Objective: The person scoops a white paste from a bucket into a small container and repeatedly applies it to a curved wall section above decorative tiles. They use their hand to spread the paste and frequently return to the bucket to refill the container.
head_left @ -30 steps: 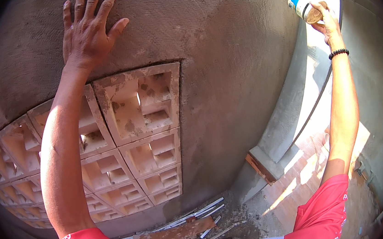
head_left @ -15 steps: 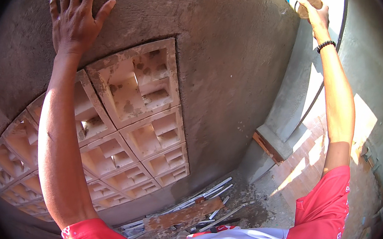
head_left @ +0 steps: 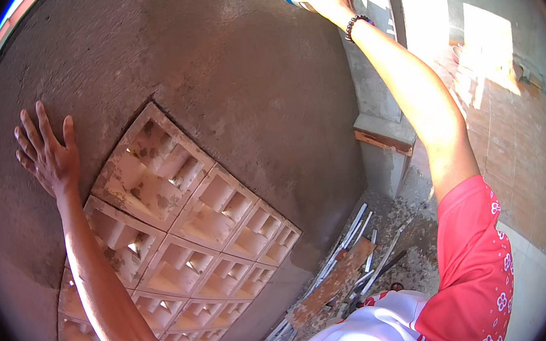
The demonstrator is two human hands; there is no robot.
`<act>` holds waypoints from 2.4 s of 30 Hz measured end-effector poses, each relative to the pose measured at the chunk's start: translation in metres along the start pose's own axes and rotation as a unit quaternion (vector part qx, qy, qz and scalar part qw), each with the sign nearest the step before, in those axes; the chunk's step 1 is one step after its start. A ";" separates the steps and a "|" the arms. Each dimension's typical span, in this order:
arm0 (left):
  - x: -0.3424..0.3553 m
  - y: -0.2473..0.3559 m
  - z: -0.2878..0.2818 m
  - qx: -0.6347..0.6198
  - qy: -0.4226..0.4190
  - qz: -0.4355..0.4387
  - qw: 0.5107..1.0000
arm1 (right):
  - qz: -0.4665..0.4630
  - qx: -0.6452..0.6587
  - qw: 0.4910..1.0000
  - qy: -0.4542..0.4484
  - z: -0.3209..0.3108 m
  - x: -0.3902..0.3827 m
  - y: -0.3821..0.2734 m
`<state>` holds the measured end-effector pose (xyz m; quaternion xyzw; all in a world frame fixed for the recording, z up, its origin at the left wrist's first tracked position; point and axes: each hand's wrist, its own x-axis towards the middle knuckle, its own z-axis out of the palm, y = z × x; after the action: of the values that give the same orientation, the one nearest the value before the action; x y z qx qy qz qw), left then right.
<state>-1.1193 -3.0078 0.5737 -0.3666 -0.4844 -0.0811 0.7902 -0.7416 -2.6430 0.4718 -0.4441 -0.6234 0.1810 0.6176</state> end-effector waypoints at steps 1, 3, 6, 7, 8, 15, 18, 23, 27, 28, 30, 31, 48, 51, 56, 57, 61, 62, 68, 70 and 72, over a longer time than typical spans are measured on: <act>0.001 0.001 0.002 0.008 -0.004 0.000 1.000 | 0.010 0.070 0.997 0.011 0.006 0.008 0.033; 0.008 0.012 0.011 0.023 -0.008 -0.011 1.000 | 0.011 0.108 0.991 0.079 -0.006 0.015 0.113; 0.007 0.011 0.013 0.017 -0.007 -0.008 1.000 | 0.123 0.238 0.963 0.022 -0.030 -0.073 0.189; 0.000 0.006 0.011 0.026 -0.012 0.002 1.000 | 0.199 0.293 0.934 -0.040 -0.035 -0.125 0.204; 0.004 0.011 0.012 0.022 -0.003 0.001 1.000 | 0.239 0.333 0.910 -0.063 -0.053 -0.165 0.240; 0.006 0.009 0.008 0.027 0.010 0.000 1.000 | 0.518 0.384 0.759 -0.084 -0.179 -0.494 0.346; -0.003 0.011 0.007 0.018 0.000 0.000 1.000 | 0.571 0.368 0.728 -0.090 -0.233 -0.571 0.320; -0.018 0.129 -0.012 -0.156 -0.092 0.057 0.982 | 0.595 0.361 0.716 -0.050 -0.294 -0.629 0.302; -0.022 0.239 -0.055 -0.206 -0.287 0.147 0.924 | 0.590 0.355 0.724 -0.037 -0.312 -0.634 0.295; -0.022 0.257 -0.056 -0.201 -0.303 0.156 0.918 | 0.582 0.354 0.731 -0.036 -0.313 -0.632 0.292; -0.032 0.272 -0.043 -0.185 -0.319 0.152 0.917 | 0.563 0.354 0.746 -0.037 -0.315 -0.628 0.283; -0.038 0.275 -0.032 -0.175 -0.316 0.140 0.922 | 0.557 0.359 0.748 -0.034 -0.315 -0.625 0.279; -0.042 0.280 -0.026 -0.149 -0.312 0.126 0.930 | 0.487 0.488 0.721 -0.072 -0.249 -0.583 0.258; -0.041 0.280 -0.029 -0.141 -0.314 0.132 0.930 | 0.474 0.512 0.713 -0.071 -0.237 -0.587 0.250; -0.038 0.276 -0.036 -0.136 -0.334 0.133 0.923 | 0.471 0.524 0.705 -0.078 -0.238 -0.598 0.227; -0.036 0.277 -0.038 -0.135 -0.338 0.133 0.922 | 0.469 0.522 0.708 -0.075 -0.241 -0.600 0.224; -0.028 0.275 -0.045 -0.171 -0.383 0.122 0.900 | 0.471 0.503 0.723 -0.044 -0.246 -0.606 0.218; -0.028 0.275 -0.043 -0.169 -0.382 0.123 0.900 | 0.469 0.508 0.721 -0.047 -0.248 -0.606 0.218; -0.026 0.273 -0.046 -0.145 -0.393 0.137 0.898 | 0.460 0.537 0.706 -0.041 -0.247 -0.602 0.218; -0.026 0.272 -0.047 -0.161 -0.394 0.134 0.895 | 0.463 0.542 0.700 -0.042 -0.245 -0.604 0.221; -0.023 0.271 -0.048 -0.157 -0.404 0.138 0.891 | 0.463 0.539 0.701 -0.052 -0.242 -0.604 0.222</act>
<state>-0.9665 -2.8496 0.4060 -0.5501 -0.6872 0.1083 0.4621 -0.5382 -3.0702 -0.0263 -0.2576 -0.1658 0.7721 0.5568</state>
